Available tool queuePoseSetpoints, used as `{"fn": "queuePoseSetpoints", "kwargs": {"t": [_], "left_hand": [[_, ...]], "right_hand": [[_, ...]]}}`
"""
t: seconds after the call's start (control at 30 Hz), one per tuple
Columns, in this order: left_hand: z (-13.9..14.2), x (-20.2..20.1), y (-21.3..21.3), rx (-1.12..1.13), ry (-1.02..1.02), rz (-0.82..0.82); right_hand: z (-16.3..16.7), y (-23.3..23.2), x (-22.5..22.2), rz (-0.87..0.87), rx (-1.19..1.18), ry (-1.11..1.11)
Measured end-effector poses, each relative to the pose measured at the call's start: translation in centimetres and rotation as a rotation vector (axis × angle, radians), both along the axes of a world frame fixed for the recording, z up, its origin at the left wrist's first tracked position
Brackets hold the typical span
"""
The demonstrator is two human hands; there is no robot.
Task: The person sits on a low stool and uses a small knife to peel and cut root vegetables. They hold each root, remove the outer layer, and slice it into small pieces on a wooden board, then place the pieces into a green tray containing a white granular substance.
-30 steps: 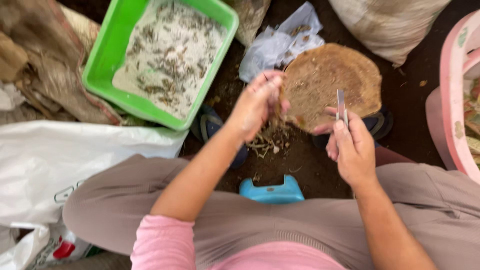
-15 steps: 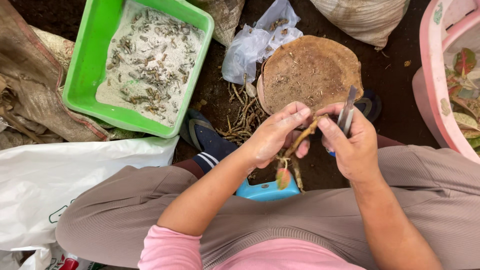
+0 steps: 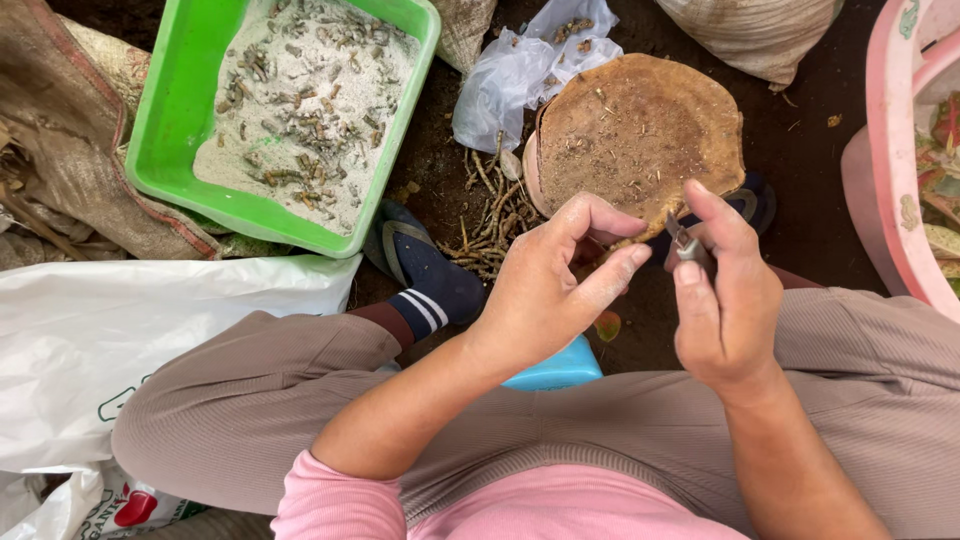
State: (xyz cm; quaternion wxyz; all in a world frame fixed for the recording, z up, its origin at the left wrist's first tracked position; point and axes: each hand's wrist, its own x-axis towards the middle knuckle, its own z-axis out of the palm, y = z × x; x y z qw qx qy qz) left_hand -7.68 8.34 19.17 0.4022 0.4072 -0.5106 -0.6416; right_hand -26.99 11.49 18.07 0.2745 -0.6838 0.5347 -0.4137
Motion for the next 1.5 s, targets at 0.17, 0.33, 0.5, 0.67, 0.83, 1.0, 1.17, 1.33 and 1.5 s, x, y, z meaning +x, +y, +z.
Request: {"fn": "queuePoseSetpoints", "kwargs": {"t": [0.17,0.33,0.5,0.67,0.83,1.0,1.17,1.33,1.5], "left_hand": [[1.7,-0.1,0.0,-0.072,-0.104,0.041],[1.9,-0.1,-0.1,-0.087,-0.115,0.076],[2.1,-0.3,0.1,-0.237,-0.227,0.13],[2.2,-0.5,0.6,-0.272,-0.355,0.128],[1.8,-0.9,0.9,-0.091,-0.124,0.069],[1.6,-0.2,0.5,-0.015,0.016,0.077],[2.2,0.6,0.6,-0.102,-0.138,0.097],[2.3,0.8,0.4,-0.398,-0.335,0.185],[2.0,0.5,0.3,-0.451,-0.357,0.209]], "right_hand": [[0.0,0.0,0.1,-0.034,-0.139,0.223],[0.1,0.0,0.2,-0.036,-0.202,0.329],[0.0,0.0,0.5,-0.067,-0.26,0.407],[-0.3,0.0,0.5,-0.087,-0.278,0.4],[-0.2,0.1,0.1,-0.144,0.034,-0.266],[0.7,0.5,-1.3,0.056,0.261,-0.49],[0.7,1.1,-1.6,0.177,0.33,-0.521],[0.6,1.8,-2.1,0.316,0.22,-0.286],[0.7,1.8,-2.9,0.319,0.358,-0.164]]}}
